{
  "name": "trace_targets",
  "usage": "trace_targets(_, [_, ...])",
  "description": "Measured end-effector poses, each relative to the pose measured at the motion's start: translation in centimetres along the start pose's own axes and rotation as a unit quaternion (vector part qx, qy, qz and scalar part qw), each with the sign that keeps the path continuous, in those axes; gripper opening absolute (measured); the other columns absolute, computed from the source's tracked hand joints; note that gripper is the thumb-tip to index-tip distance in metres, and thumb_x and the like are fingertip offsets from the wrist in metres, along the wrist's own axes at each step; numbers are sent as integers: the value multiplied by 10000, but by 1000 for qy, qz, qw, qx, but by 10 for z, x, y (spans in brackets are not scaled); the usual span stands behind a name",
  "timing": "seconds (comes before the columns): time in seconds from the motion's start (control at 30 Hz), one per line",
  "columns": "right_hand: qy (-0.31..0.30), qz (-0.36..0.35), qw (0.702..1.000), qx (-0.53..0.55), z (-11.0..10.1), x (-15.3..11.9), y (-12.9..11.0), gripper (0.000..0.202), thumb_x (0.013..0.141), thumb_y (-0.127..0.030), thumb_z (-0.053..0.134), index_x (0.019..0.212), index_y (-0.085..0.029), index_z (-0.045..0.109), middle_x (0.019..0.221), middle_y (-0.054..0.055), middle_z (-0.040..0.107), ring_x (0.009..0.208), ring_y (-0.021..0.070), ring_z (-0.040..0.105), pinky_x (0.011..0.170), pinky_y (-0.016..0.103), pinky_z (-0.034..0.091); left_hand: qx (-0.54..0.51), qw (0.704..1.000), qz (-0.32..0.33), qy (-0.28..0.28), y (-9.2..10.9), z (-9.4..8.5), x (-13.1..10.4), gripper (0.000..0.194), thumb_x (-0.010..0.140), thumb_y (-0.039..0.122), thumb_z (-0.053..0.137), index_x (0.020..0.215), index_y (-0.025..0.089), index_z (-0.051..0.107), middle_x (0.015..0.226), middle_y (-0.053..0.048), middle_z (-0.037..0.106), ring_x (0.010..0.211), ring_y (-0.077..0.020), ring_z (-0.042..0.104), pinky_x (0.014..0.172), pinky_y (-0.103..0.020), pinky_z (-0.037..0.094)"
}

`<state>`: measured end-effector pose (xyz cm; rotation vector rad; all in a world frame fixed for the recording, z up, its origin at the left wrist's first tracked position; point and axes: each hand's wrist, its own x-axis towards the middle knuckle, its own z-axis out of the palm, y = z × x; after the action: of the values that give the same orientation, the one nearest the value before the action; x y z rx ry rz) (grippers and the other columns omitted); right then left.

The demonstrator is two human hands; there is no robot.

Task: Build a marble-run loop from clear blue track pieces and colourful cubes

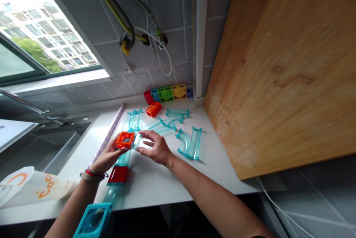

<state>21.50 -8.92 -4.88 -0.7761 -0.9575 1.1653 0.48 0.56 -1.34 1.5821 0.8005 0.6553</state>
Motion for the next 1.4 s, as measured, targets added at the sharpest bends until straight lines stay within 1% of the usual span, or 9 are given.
trace_targets(0.2, [5,5,999,34,6,0,-2,684,678,-383,922,1306,-276,672,1429,79,593,1397,311,541,1099,498,538,0,1000,3,-12,1,-2,3,532,830,343,835,1308,248,620,1190,-71,705,1066,-212,673,930,-292,533])
trace_targets(0.47, [16,-1,999,28,7,8,7,743,650,-452,937,1317,-248,682,1441,103,587,1391,343,551,1066,477,572,26,999,-20,-19,3,-8,5,541,838,353,823,1314,223,601,1175,-79,709,1067,-234,683,934,-321,545])
trace_targets(0.6, [-2,12,999,30,3,10,9,780,651,-445,938,1351,-244,659,1477,111,573,1417,354,525,1088,488,551,8,1000,-28,8,1,-3,4,568,826,378,829,1321,213,603,1180,-85,709,1077,-247,686,950,-351,540])
trace_targets(0.83, [-8,34,999,22,-1,7,11,808,685,-425,926,1412,-281,605,1489,85,594,1448,312,496,1198,537,418,-23,999,-31,-6,3,4,4,522,837,346,825,1300,212,624,1147,-80,711,1011,-223,689,902,-335,544])
trace_targets(0.93, [-2,37,999,30,-3,7,11,848,683,-415,930,1443,-278,577,1532,98,555,1453,316,489,1189,529,428,-24,999,-23,-6,5,5,5,536,836,338,826,1310,212,610,1152,-80,706,1011,-217,688,902,-328,545])
trace_targets(1.03, [-1,47,999,25,-7,7,9,868,671,-408,938,1446,-259,577,1503,126,576,1415,334,532,1147,531,472,-1,1000,-16,-8,7,5,6,558,833,347,828,1320,205,597,1171,-91,702,1029,-228,686,912,-336,550])
trace_targets(1.13, [-13,57,998,-1,-12,7,7,923,650,-399,950,1471,-270,551,1467,135,596,1364,330,577,1098,530,511,38,999,-15,-9,12,6,6,558,821,363,833,1303,202,603,1178,-97,700,1031,-243,685,912,-354,558])
trace_targets(1.23, [-23,34,997,-70,-17,6,4,937,641,-391,954,1477,-304,540,1460,121,580,1322,302,591,1048,490,541,77,997,-9,-26,17,10,7,519,827,370,824,1267,196,610,1166,-103,699,1029,-252,684,912,-364,560])
trace_targets(1.4, [-21,-42,968,-246,-24,6,3,663,755,-387,876,1363,-266,643,1316,104,635,1135,251,655,934,397,568,167,984,19,-61,20,14,12,483,846,382,796,1256,199,619,1181,-108,697,1076,-272,674,924,-376,553])
